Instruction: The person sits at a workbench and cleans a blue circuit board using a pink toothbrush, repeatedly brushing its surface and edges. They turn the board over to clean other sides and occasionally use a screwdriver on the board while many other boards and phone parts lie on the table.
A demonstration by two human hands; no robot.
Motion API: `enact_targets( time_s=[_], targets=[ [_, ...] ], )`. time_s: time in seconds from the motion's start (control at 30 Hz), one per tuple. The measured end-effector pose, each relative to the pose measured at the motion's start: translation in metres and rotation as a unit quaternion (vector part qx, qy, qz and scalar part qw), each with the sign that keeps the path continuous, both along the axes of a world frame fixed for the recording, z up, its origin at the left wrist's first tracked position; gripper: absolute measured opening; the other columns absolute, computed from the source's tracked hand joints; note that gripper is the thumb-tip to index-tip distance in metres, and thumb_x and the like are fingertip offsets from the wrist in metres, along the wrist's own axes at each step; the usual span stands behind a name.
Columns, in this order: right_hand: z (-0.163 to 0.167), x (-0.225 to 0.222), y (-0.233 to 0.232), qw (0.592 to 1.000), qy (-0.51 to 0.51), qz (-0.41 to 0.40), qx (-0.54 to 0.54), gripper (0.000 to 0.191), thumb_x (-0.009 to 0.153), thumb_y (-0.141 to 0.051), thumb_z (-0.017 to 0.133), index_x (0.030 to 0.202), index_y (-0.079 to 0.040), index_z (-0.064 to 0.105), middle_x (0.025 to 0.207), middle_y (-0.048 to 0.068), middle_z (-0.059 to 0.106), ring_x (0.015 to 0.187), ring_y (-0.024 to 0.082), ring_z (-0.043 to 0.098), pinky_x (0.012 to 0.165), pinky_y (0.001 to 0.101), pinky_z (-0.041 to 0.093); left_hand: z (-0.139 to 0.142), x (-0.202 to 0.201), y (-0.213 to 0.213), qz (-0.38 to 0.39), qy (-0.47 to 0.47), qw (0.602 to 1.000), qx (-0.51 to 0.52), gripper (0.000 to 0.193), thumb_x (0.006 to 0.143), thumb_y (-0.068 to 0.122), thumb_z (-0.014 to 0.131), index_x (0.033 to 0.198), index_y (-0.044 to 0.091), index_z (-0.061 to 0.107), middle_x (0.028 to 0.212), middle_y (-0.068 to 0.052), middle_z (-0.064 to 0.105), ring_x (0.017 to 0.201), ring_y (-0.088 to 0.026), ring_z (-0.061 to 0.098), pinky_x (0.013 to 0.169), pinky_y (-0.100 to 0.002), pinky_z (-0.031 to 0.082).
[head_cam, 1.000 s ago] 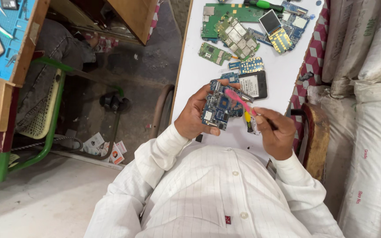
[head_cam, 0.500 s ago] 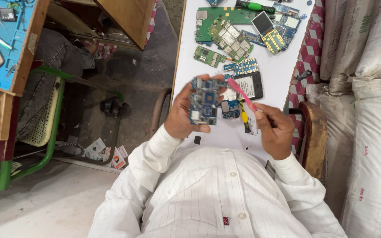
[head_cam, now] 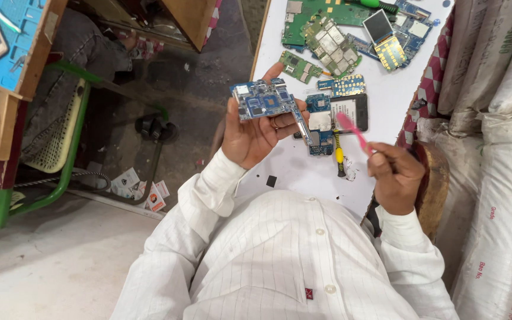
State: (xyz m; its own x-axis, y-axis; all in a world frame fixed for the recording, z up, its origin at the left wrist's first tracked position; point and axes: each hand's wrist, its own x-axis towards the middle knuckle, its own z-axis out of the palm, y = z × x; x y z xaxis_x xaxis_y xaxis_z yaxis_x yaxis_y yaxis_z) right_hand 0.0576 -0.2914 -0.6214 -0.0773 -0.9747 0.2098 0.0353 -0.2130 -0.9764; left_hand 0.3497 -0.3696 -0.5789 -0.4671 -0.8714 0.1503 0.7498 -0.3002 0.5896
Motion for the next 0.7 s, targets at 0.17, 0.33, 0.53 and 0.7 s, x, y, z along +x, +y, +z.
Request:
enact_targets(
  time_s=[0.17,0.33,0.53,0.7],
  targets=[
    [0.003,0.003,0.011,0.997,0.059,0.058,-0.005,0.024,0.102,-0.015,0.071,0.121,-0.001,0.071,0.082,0.002,0.067,0.070,0.006,0.058,0.063,0.0215,0.047,0.004,-0.003,0.003,-0.018,-0.033,0.999,-0.007,0.112,0.091,0.077,0.057,0.171,0.019,0.004,0.140,-0.025,0.061,0.132,-0.037,0.063,0.119,-0.055,0.050],
    [0.018,0.003,0.005,0.992,0.107,0.051,-0.032,0.021,0.102,-0.009,0.070,0.121,0.000,0.071,0.081,0.002,0.068,0.067,0.004,0.056,0.060,0.0201,0.043,0.011,-0.003,0.002,-0.070,-0.044,0.996,-0.018,0.114,0.091,0.074,0.063,0.171,0.018,0.006,0.143,-0.025,0.061,0.133,-0.036,0.062,0.121,-0.053,0.049],
    [0.027,0.006,0.002,0.989,0.145,0.017,-0.030,0.019,0.103,-0.005,0.070,0.121,0.000,0.072,0.077,0.002,0.067,0.063,0.003,0.052,0.057,0.0204,0.038,0.020,-0.007,0.007,-0.085,-0.071,0.994,0.002,0.111,0.091,0.062,0.072,0.169,0.019,0.007,0.157,-0.014,0.050,0.136,-0.035,0.059,0.120,-0.053,0.048],
    [0.028,0.013,0.005,0.992,0.103,0.057,-0.039,0.021,0.103,-0.011,0.070,0.121,-0.001,0.072,0.086,0.004,0.072,0.066,0.003,0.056,0.057,0.0206,0.042,0.027,-0.016,0.011,-0.051,-0.095,0.993,-0.042,0.118,0.087,0.052,0.083,0.172,0.017,0.009,0.150,-0.020,0.055,0.140,-0.029,0.058,0.121,-0.047,0.051]
  ],
)
